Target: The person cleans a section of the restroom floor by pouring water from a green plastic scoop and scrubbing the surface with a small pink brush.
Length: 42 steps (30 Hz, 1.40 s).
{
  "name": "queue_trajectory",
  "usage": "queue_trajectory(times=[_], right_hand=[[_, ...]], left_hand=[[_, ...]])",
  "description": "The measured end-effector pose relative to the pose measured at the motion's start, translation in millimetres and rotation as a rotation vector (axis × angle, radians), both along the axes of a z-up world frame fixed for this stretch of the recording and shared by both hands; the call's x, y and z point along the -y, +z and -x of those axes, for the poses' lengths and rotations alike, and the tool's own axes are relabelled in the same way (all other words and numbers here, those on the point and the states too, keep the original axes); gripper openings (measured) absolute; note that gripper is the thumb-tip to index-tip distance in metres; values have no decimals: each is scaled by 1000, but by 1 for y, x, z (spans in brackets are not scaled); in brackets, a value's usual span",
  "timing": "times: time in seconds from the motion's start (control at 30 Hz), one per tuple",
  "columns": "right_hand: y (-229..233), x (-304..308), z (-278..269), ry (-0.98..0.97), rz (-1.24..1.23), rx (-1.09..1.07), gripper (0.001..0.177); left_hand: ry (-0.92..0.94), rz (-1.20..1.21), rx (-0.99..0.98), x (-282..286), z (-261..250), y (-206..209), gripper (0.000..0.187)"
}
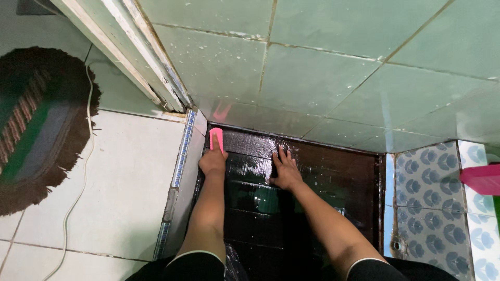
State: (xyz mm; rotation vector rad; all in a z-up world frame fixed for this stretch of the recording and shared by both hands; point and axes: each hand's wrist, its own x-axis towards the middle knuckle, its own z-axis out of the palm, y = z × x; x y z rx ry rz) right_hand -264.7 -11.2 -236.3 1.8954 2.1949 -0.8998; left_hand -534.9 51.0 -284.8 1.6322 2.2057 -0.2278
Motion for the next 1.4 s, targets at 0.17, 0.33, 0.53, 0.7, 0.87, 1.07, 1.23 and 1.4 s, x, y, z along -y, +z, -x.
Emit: queue_trajectory(times=[0.17, 0.33, 0.53, 0.7, 0.87, 1.07, 1.23, 1.4], right_hand=[[7, 1, 4, -16, 41, 31, 117], [9, -1, 5, -19, 50, 14, 118], [13, 1, 0, -13, 33, -4, 116], [20, 2, 2, -19, 53, 5, 119], [24, 1, 3, -45, 85, -14, 122], [4, 1, -3, -4, 15, -20, 119], [2, 2, -3, -15, 16, -20, 119], [9, 3, -1, -21, 18, -21, 120]], left_hand=[[-101, -24, 90, 6, -51, -20, 95], [-509, 32, 99, 22, -92, -31, 91], [3, -45, -25, 3, -17, -17, 93], [-34, -99, 68, 7, -57, -37, 94], [-583, -32, 161, 38, -117, -43, 94], [-112, -50, -37, 3, -27, -13, 89], [67, -100, 39, 12, -20, 0, 93], [-528, -78, 179, 38, -104, -15, 81]])
